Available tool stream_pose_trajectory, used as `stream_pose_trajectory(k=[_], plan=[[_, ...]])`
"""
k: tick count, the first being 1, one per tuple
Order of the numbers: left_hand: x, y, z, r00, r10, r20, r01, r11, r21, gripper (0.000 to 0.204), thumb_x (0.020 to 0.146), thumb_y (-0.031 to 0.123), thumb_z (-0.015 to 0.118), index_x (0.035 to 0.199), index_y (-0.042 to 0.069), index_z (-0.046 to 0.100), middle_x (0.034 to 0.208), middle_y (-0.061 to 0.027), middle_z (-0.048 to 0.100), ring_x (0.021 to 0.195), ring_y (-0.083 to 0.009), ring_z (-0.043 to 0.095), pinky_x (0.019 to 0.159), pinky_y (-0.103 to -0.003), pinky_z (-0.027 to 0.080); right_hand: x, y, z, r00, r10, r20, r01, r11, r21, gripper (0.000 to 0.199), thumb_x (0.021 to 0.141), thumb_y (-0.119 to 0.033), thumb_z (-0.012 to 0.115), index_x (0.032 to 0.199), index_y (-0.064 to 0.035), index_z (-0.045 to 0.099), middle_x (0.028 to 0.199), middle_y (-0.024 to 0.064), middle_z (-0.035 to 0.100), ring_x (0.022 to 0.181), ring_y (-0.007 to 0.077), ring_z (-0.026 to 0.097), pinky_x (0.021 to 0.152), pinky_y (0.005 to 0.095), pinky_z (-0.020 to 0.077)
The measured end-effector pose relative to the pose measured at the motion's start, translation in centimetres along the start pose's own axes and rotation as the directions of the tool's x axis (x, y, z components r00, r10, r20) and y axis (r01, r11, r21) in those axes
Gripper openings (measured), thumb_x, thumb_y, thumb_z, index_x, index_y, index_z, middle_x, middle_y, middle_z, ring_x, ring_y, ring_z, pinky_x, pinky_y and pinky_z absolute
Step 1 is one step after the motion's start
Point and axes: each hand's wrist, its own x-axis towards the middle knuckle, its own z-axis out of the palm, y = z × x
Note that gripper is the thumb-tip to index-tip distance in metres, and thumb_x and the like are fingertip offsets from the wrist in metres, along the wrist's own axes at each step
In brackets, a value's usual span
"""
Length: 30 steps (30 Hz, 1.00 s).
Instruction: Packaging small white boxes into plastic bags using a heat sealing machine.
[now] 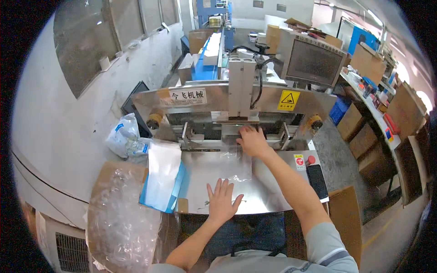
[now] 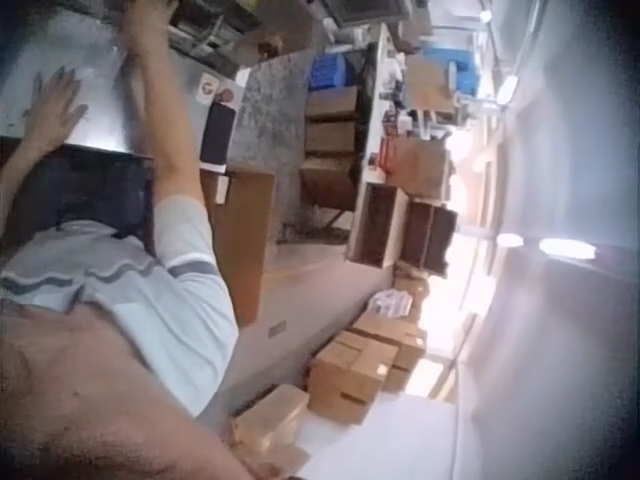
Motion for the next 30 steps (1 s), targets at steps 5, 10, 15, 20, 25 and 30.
stream_pose_trajectory(k=[5, 10, 15, 20, 25, 30], plan=[[0.3, 0.2, -0.5, 0.999, -0.039, -0.037, 0.035, 0.995, -0.097, 0.059, 0.092, 0.040, 0.064, 0.130, -0.004, 0.053, 0.138, -0.0243, 0.049, 0.138, -0.0439, 0.036, 0.113, -0.067, 0.017, 0.9, 0.2, -0.3, 0.999, 0.002, 0.043, -0.001, 0.999, -0.032, 0.042, 0.094, -0.031, 0.060, 0.125, -0.0041, 0.056, 0.126, 0.0175, 0.063, 0.126, 0.0351, 0.053, 0.105, 0.0611, 0.0357], [0.7, 0.3, -0.7, 0.965, -0.172, -0.196, 0.145, 0.979, -0.146, 0.068, 0.089, 0.035, 0.067, 0.137, -0.007, 0.043, 0.145, -0.0287, 0.040, 0.141, -0.0493, 0.027, 0.116, -0.064, 0.015, 1.6, 0.7, 0.1, 0.998, -0.055, -0.003, 0.054, 0.993, -0.103, 0.036, 0.093, -0.030, 0.059, 0.119, -0.0048, 0.059, 0.121, 0.0170, 0.065, 0.123, 0.0354, 0.056, 0.102, 0.0597, 0.0369], [0.7, 0.1, -0.3, 0.941, -0.247, -0.230, 0.199, 0.956, -0.214, 0.073, 0.090, 0.033, 0.066, 0.142, -0.008, 0.036, 0.149, -0.0307, 0.034, 0.143, -0.0501, 0.023, 0.117, -0.061, 0.015, 3.0, 1.6, 1.1, 0.999, -0.038, 0.032, 0.041, 0.993, -0.108, 0.035, 0.093, -0.031, 0.058, 0.119, -0.0057, 0.060, 0.123, 0.0168, 0.064, 0.123, 0.0352, 0.056, 0.101, 0.0602, 0.0370], [0.2, -0.5, -0.3, 0.932, -0.247, -0.264, 0.185, 0.953, -0.238, 0.073, 0.091, 0.032, 0.066, 0.143, -0.008, 0.035, 0.148, -0.0314, 0.035, 0.142, -0.0503, 0.024, 0.117, -0.060, 0.016, 2.3, 1.4, -0.5, 0.994, -0.017, 0.107, 0.009, 0.997, 0.076, 0.041, 0.094, -0.030, 0.056, 0.126, -0.0032, 0.059, 0.129, 0.0205, 0.061, 0.124, 0.0366, 0.054, 0.107, 0.0550, 0.0352], [0.2, -0.1, -0.2, 0.931, -0.250, -0.268, 0.180, 0.949, -0.258, 0.072, 0.091, 0.030, 0.066, 0.143, -0.008, 0.034, 0.147, -0.0318, 0.035, 0.142, -0.0504, 0.025, 0.117, -0.061, 0.017, -3.2, 3.8, 0.0, 0.979, -0.007, -0.205, 0.101, 0.887, 0.450, 0.045, 0.099, -0.029, 0.055, 0.133, 0.0004, 0.055, 0.126, 0.0209, 0.063, 0.122, 0.0344, 0.057, 0.104, 0.0457, 0.0419], [0.2, -0.4, -0.4, 0.937, -0.221, -0.270, 0.155, 0.957, -0.244, 0.070, 0.093, 0.029, 0.064, 0.143, -0.009, 0.034, 0.148, -0.0325, 0.034, 0.142, -0.0510, 0.025, 0.116, -0.061, 0.018, -9.2, 2.9, -0.7, 0.988, 0.140, 0.060, -0.121, 0.481, 0.868, 0.053, 0.099, -0.028, 0.060, 0.140, 0.0028, 0.048, 0.132, 0.0173, 0.061, 0.121, 0.0237, 0.058, 0.101, 0.0345, 0.0465]])
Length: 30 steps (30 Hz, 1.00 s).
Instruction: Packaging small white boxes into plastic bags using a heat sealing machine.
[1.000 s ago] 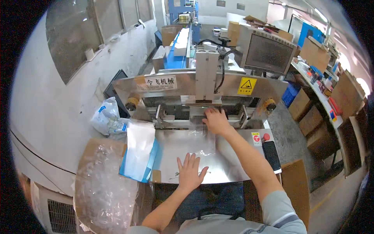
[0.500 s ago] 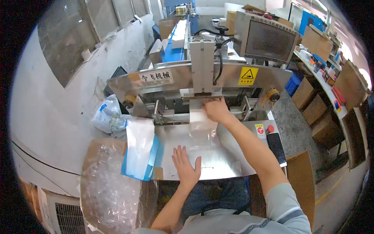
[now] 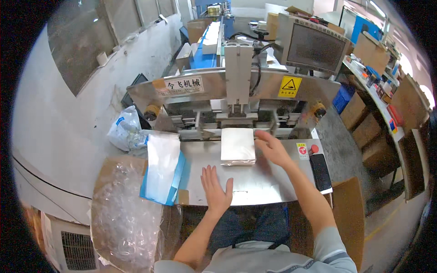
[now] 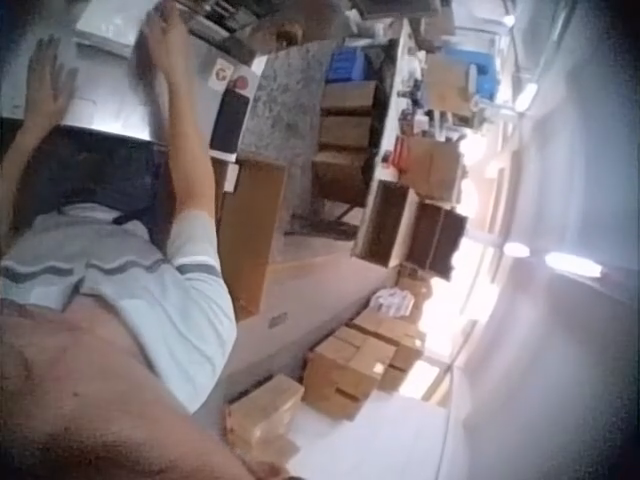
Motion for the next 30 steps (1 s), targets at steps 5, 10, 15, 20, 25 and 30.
stream_pose_trajectory(k=[5, 10, 15, 20, 25, 30], plan=[[1.2, -0.1, 0.1, 0.999, -0.029, 0.042, 0.031, 0.998, -0.059, 0.071, 0.094, 0.030, 0.062, 0.145, -0.010, 0.031, 0.150, -0.0324, 0.033, 0.142, -0.0489, 0.027, 0.118, -0.054, 0.021, -2.7, 1.4, 0.7, 1.000, 0.007, 0.001, -0.007, 1.000, -0.001, 0.057, 0.097, -0.035, 0.060, 0.141, -0.0007, 0.048, 0.130, 0.0219, 0.062, 0.119, 0.0311, 0.061, 0.102, 0.0390, 0.0467], [6.6, 1.8, 0.2, 0.951, -0.266, 0.156, 0.304, 0.892, -0.335, 0.071, 0.098, 0.037, 0.057, 0.144, -0.012, 0.032, 0.148, -0.0319, 0.039, 0.141, -0.0435, 0.035, 0.117, -0.044, 0.027, -2.9, 2.1, 1.6, 0.996, 0.087, -0.009, -0.086, 0.994, 0.067, 0.061, 0.097, -0.038, 0.060, 0.141, 0.0025, 0.047, 0.133, 0.0223, 0.060, 0.118, 0.0307, 0.061, 0.100, 0.0377, 0.0475], [11.2, -0.1, 2.0, 0.920, -0.280, 0.276, 0.364, 0.871, -0.329, 0.066, 0.101, 0.044, 0.051, 0.134, -0.013, 0.048, 0.134, -0.0313, 0.054, 0.120, -0.0398, 0.055, 0.102, -0.041, 0.042, -2.1, -0.1, 1.9, 0.988, 0.148, 0.037, -0.151, 0.981, 0.124, 0.064, 0.097, -0.039, 0.061, 0.140, 0.0049, 0.045, 0.130, 0.0206, 0.062, 0.116, 0.0282, 0.062, 0.098, 0.0372, 0.0481], [12.1, -2.5, 3.7, 0.882, -0.384, 0.274, 0.470, 0.760, -0.449, 0.062, 0.098, 0.049, 0.056, 0.113, -0.012, 0.061, 0.110, -0.0232, 0.068, 0.092, -0.0327, 0.066, 0.083, -0.040, 0.048, -1.3, 0.3, 3.7, 0.998, 0.058, 0.035, -0.064, 0.972, 0.225, 0.064, 0.097, -0.039, 0.062, 0.142, 0.0035, 0.044, 0.128, 0.0171, 0.063, 0.114, 0.0248, 0.062, 0.097, 0.0362, 0.0486], [9.6, 2.3, 2.6, 0.878, -0.431, 0.210, 0.452, 0.598, -0.662, 0.044, 0.085, 0.030, 0.078, 0.106, -0.002, 0.057, 0.101, -0.0156, 0.066, 0.096, -0.0256, 0.062, 0.088, -0.037, 0.048, -3.9, 1.3, 2.3, 0.998, 0.067, 0.016, -0.068, 0.930, 0.362, 0.062, 0.097, -0.039, 0.062, 0.144, -0.0018, 0.045, 0.122, 0.0137, 0.064, 0.103, 0.0199, 0.062, 0.090, 0.0330, 0.0509], [3.5, 8.9, -0.3, 0.865, 0.502, 0.009, -0.483, 0.835, -0.264, 0.050, 0.077, 0.019, 0.080, 0.118, 0.003, 0.057, 0.125, -0.0184, 0.059, 0.115, -0.0361, 0.057, 0.098, -0.046, 0.045, -9.6, -1.8, -2.9, 0.875, 0.441, 0.199, -0.465, 0.652, 0.598, 0.069, 0.096, -0.045, 0.062, 0.151, -0.0116, 0.036, 0.116, 0.0092, 0.064, 0.102, 0.0214, 0.062, 0.081, 0.0368, 0.0537]])
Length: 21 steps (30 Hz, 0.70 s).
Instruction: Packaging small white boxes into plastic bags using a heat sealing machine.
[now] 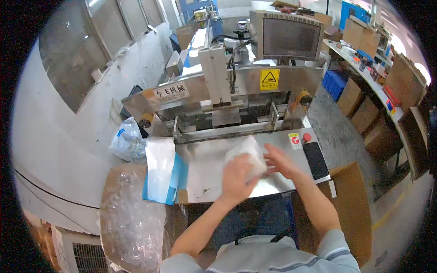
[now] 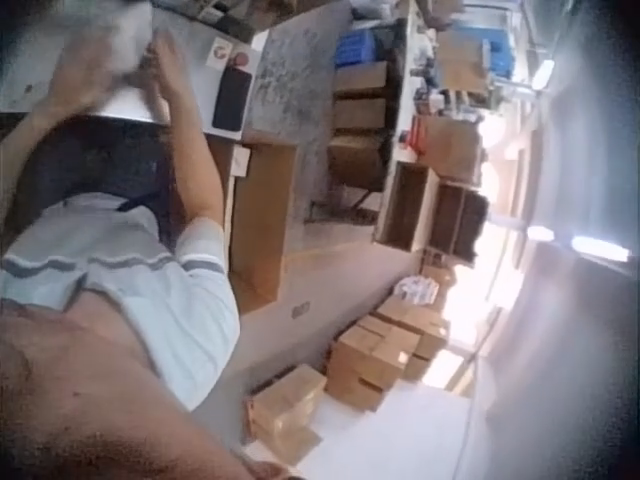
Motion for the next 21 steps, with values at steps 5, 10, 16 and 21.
stream_pose_trajectory(k=[5, 10, 16, 21], plan=[[-0.8, 3.8, 1.6, 0.954, 0.055, 0.294, 0.033, 0.957, -0.287, 0.032, 0.084, 0.012, 0.073, 0.114, 0.003, 0.065, 0.122, -0.0164, 0.064, 0.114, -0.0357, 0.061, 0.100, -0.043, 0.047, -0.4, 3.8, -3.1, 0.993, -0.056, -0.100, 0.039, 0.986, -0.164, 0.098, 0.087, -0.039, 0.076, 0.154, 0.0037, 0.019, 0.127, 0.0253, 0.059, 0.103, 0.0246, 0.065, 0.086, 0.0326, 0.0536], [3.4, -2.4, 0.7, 0.720, -0.589, 0.366, 0.648, 0.760, -0.051, 0.038, 0.096, 0.029, 0.060, 0.121, 0.001, 0.064, 0.127, -0.0225, 0.062, 0.117, -0.0426, 0.058, 0.104, -0.049, 0.044, -5.9, 4.2, -6.7, 0.973, -0.142, -0.182, 0.116, 0.982, -0.149, 0.097, 0.084, -0.024, 0.079, 0.153, 0.0079, 0.019, 0.115, 0.0229, 0.066, 0.101, 0.0231, 0.066, 0.086, 0.0324, 0.0531], [5.6, -17.9, 3.7, 0.556, -0.695, 0.456, 0.356, 0.694, 0.625, 0.062, 0.098, 0.061, 0.035, 0.123, 0.017, 0.069, 0.129, -0.0265, 0.060, 0.134, -0.0479, 0.042, 0.113, -0.059, 0.030, -17.5, 4.4, -16.0, 0.762, -0.384, -0.521, 0.350, 0.922, -0.167, 0.064, 0.081, -0.010, 0.070, 0.139, 0.0039, 0.046, 0.126, 0.0125, 0.062, 0.115, 0.0214, 0.060, 0.102, 0.0355, 0.0471], [4.7, -26.4, 4.6, 0.546, -0.536, 0.643, 0.331, 0.844, 0.422, 0.061, 0.102, 0.051, 0.036, 0.113, -0.002, 0.064, 0.117, -0.0303, 0.063, 0.111, -0.0493, 0.058, 0.096, -0.055, 0.044, -26.3, 7.1, -24.6, 0.508, -0.348, -0.788, 0.313, 0.927, -0.207, 0.054, 0.089, -0.011, 0.067, 0.137, 0.0036, 0.047, 0.123, 0.0128, 0.064, 0.108, 0.0202, 0.064, 0.095, 0.0353, 0.0518]])
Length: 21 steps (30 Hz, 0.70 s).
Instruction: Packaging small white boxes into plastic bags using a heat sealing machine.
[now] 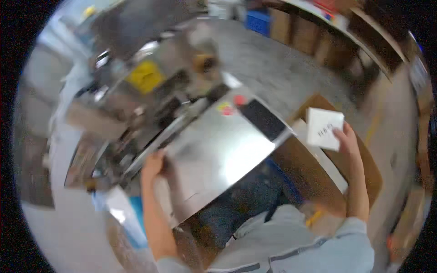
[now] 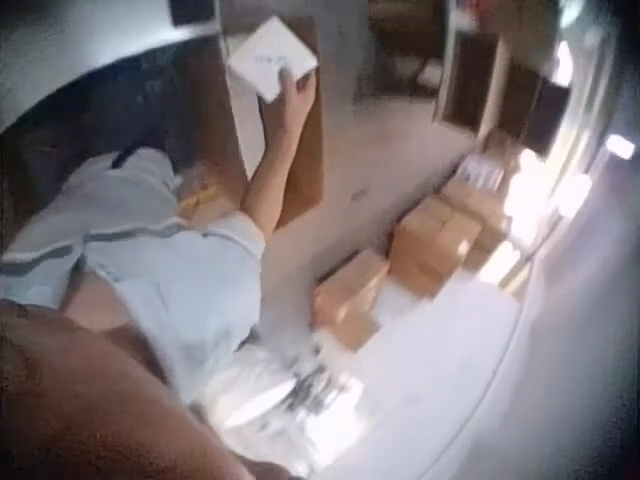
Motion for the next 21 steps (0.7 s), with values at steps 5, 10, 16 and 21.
stream_pose_trajectory(k=[5, 10, 16, 21], plan=[[-2.0, 4.0, -2.2, 0.991, -0.134, -0.028, 0.130, 0.983, -0.132, 0.047, 0.102, 0.035, 0.051, 0.124, -0.006, 0.060, 0.118, -0.0221, 0.067, 0.107, -0.0310, 0.063, 0.094, -0.039, 0.046, 0.4, 12.9, -8.4, 0.959, 0.145, -0.244, -0.227, 0.909, -0.350, 0.054, 0.083, -0.027, 0.077, 0.122, 0.0057, 0.059, 0.110, 0.0155, 0.069, 0.097, 0.0228, 0.066, 0.087, 0.0378, 0.0527], [-7.8, 9.2, -3.4, 0.993, -0.078, -0.091, 0.042, 0.936, -0.349, 0.044, 0.102, 0.023, 0.054, 0.131, -0.011, 0.055, 0.124, -0.0188, 0.065, 0.111, -0.0255, 0.062, 0.100, -0.034, 0.045, -0.6, 25.5, -12.7, 0.747, 0.633, -0.205, -0.663, 0.732, -0.158, 0.059, 0.083, -0.040, 0.077, 0.121, 0.0024, 0.061, 0.097, 0.0110, 0.066, 0.082, 0.0199, 0.063, 0.058, 0.0332, 0.0480], [-17.5, 2.5, -4.6, 0.958, -0.095, -0.272, -0.063, 0.852, -0.520, 0.047, 0.100, 0.034, 0.057, 0.128, -0.003, 0.062, 0.125, -0.0097, 0.063, 0.110, -0.0196, 0.059, 0.095, -0.036, 0.047, -1.9, 38.8, -12.3, 0.809, 0.331, 0.485, 0.055, 0.779, -0.624, 0.029, 0.083, -0.024, 0.072, 0.066, -0.0061, 0.056, 0.060, 0.0079, 0.056, 0.053, 0.0229, 0.057, 0.051, 0.0418, 0.0467], [-26.2, 7.9, -10.4, 0.616, -0.503, -0.607, 0.106, 0.816, -0.568, 0.046, 0.097, 0.027, 0.053, 0.115, -0.014, 0.063, 0.116, -0.0271, 0.064, 0.109, -0.0384, 0.063, 0.094, -0.050, 0.054, 0.8, 39.8, -8.6, 0.676, 0.504, 0.538, -0.034, 0.750, -0.660, 0.017, 0.081, -0.021, 0.066, 0.086, -0.0056, 0.060, 0.077, 0.0221, 0.063, 0.068, 0.0419, 0.058, 0.063, 0.0470, 0.0475]])
